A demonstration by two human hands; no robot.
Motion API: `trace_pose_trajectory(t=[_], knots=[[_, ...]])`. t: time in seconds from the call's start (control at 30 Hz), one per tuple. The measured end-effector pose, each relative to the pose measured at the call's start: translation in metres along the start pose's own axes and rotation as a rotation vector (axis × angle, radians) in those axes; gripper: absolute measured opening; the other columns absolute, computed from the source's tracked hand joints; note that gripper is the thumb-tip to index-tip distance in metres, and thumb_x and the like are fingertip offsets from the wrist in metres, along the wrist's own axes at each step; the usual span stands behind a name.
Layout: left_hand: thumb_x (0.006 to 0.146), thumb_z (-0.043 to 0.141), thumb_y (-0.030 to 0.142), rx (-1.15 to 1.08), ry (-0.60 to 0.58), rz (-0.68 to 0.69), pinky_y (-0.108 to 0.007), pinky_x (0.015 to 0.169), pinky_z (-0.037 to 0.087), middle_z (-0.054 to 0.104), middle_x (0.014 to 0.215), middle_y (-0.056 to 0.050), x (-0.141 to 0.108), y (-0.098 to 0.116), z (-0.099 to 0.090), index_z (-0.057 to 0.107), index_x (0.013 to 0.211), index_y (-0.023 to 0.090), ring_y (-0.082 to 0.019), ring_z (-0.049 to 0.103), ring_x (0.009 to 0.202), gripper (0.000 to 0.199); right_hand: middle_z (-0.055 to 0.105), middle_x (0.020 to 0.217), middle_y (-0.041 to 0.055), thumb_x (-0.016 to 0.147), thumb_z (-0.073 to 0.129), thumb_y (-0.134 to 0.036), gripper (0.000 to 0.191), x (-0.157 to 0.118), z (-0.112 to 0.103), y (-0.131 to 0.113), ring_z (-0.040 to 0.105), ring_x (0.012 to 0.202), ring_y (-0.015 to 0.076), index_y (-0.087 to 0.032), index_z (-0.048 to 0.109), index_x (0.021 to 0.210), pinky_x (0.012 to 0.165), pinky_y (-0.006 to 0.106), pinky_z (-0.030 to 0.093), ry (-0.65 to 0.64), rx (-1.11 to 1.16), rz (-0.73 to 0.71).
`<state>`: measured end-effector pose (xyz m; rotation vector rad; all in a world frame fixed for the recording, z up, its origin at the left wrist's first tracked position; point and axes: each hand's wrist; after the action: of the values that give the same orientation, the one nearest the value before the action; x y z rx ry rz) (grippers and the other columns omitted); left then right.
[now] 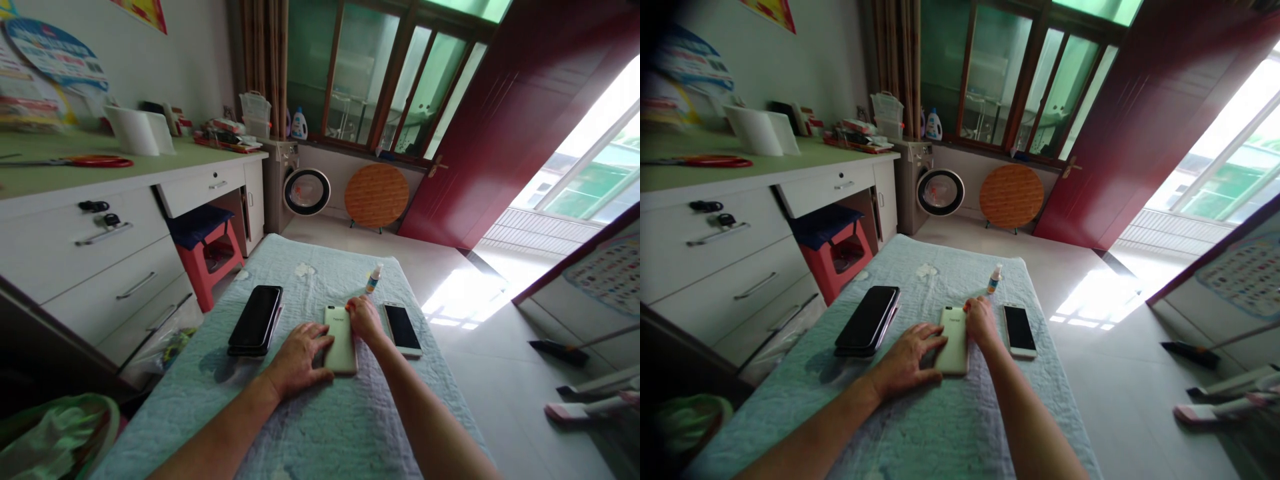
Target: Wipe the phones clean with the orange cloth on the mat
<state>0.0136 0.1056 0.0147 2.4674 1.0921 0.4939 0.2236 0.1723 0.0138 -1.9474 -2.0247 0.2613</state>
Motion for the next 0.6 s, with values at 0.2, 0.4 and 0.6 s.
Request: trace_pose_trajectory(t=[0.2, 0.4, 0.6], knots=[[0.070, 0.069, 0.068, -0.014, -0.009, -0.015, -0.048, 0.110, 0.029, 0.053, 0.138, -0.010, 0.001, 0.000, 0.000, 0.060, 0.128, 0.024, -0.035, 0.045, 0.126, 0.073, 0.062, 0.093, 0.0093, 0.083, 0.049, -0.011, 0.024, 0.021, -0.002, -0.007, 0.055, 0.086, 0.0173, -0.017, 0.071, 0.089, 0.076, 0.025, 0.036, -0.138, -0.078, -0.065], [0.065, 0.079, 0.057, -0.020, 0.026, -0.026, -0.047, 0.109, 0.031, 0.054, 0.138, -0.007, 0.000, -0.002, 0.004, 0.061, 0.126, 0.028, -0.033, 0.046, 0.126, 0.069, 0.063, 0.097, 0.0101, 0.084, 0.054, -0.016, 0.021, 0.036, 0.001, -0.035, 0.056, 0.091, 0.0196, -0.018, 0.072, 0.093, 0.077, 0.026, 0.038, -0.245, -0.132, -0.142], [0.062, 0.083, 0.052, -0.017, 0.043, -0.020, -0.046, 0.109, 0.032, 0.055, 0.137, -0.008, 0.001, -0.003, 0.006, 0.060, 0.127, 0.026, -0.032, 0.047, 0.125, 0.073, 0.063, 0.100, 0.0103, 0.085, 0.055, -0.020, 0.020, 0.038, 0.006, -0.053, 0.056, 0.093, 0.0205, -0.021, 0.073, 0.095, 0.076, 0.027, 0.040, -0.277, -0.145, -0.189]])
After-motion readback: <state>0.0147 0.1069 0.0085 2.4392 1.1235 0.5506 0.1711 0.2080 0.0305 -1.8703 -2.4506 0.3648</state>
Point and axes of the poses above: each hand's wrist, its own x-axis towards the middle knuckle, its own z-axis out of the palm, y = z × x
